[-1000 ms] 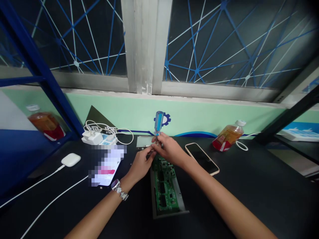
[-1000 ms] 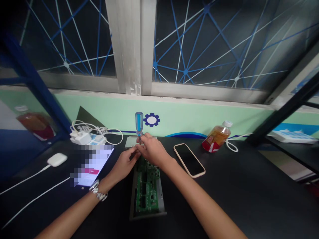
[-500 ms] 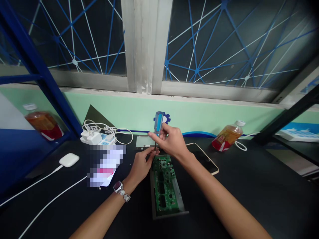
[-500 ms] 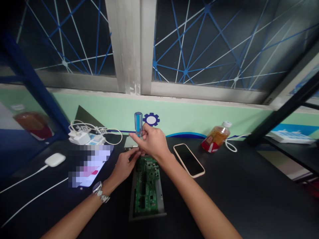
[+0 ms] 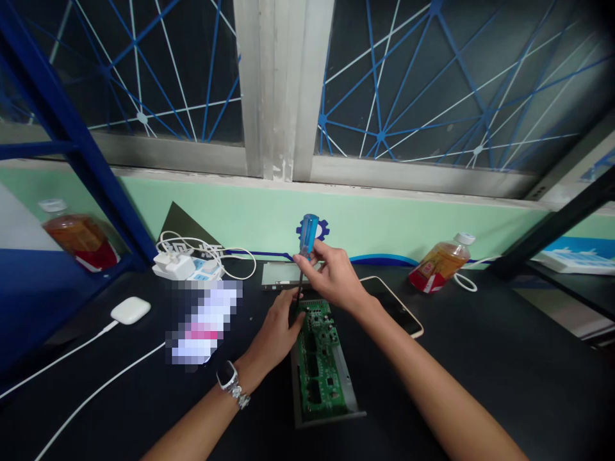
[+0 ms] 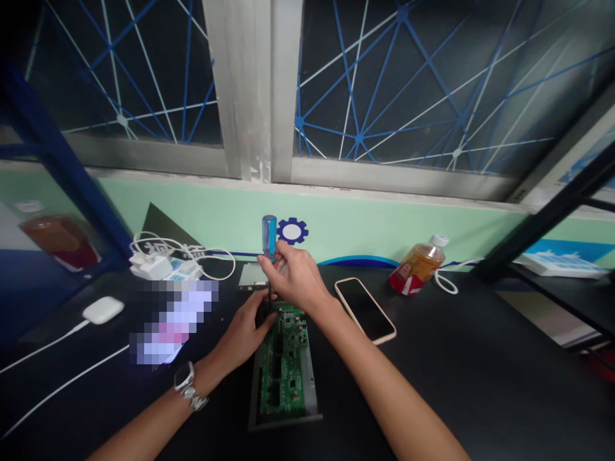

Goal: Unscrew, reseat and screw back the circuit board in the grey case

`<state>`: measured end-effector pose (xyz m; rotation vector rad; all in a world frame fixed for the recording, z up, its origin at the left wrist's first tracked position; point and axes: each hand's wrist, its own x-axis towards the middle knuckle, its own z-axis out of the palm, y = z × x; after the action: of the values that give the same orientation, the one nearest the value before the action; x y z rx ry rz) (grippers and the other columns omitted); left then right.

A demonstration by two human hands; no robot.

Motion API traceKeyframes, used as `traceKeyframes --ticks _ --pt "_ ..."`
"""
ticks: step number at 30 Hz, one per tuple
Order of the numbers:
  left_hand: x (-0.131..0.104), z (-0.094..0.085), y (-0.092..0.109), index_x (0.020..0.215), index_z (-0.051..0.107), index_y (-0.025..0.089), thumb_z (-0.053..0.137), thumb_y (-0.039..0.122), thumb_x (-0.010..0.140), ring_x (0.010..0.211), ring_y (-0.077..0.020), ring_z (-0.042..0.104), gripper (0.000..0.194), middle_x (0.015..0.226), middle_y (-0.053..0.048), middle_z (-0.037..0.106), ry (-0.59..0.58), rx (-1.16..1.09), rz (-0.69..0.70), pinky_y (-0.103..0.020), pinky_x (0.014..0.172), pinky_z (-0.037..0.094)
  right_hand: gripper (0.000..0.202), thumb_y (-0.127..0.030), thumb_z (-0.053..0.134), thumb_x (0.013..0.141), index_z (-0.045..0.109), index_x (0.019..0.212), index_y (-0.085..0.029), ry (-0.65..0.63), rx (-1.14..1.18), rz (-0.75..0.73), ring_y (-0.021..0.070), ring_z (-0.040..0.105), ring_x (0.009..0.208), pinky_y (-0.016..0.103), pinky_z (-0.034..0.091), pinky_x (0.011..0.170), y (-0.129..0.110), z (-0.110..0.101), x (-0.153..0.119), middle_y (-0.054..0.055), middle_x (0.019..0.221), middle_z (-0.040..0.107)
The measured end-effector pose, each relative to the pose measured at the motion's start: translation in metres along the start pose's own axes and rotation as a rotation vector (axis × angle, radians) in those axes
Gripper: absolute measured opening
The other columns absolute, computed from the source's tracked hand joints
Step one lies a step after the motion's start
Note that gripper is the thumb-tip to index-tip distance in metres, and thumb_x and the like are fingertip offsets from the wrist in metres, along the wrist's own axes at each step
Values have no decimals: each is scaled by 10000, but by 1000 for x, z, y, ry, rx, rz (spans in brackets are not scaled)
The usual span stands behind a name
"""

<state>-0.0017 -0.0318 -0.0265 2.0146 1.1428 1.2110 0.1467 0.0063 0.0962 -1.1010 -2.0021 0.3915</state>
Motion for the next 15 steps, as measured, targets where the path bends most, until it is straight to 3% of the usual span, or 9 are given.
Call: traceKeyframes --ticks 6,10,12,15 --pt "4 -2 0 1339 489 221 501 222 971 1273 -243 526 368 1345 -108 580 35 29 35 -433 1079 408 280 -455 555 921 606 904 -180 -208 279 62 159 610 720 270 479 588 11 -13 3 34 814 647" --pt "15 -8 5 1339 528 223 477 258 992 1215 -223 592 353 1314 -82 635 28 -52 30 -383 1054 441 294 -438 503 954 620 999 -173 -358 503 95 164 655 788 287 540 633 16 -18 4 63 960 680" --pt "20 -11 8 1315 565 216 466 261 999 1116 -214 657 335 1243 -73 685 6 -110 10 -353 994 487 305 -434 481 964 630 996 -170 -377 539 86 174 659 865 289 549 660 16 -17 4 77 1026 680" --pt "23 -15 10 1238 640 205 477 265 996 972 -215 713 298 1133 -66 739 7 -137 -14 -326 885 537 276 -428 606 894 623 1017 -181 -284 455 98 189 661 894 292 548 677 16 -10 2 69 999 694"
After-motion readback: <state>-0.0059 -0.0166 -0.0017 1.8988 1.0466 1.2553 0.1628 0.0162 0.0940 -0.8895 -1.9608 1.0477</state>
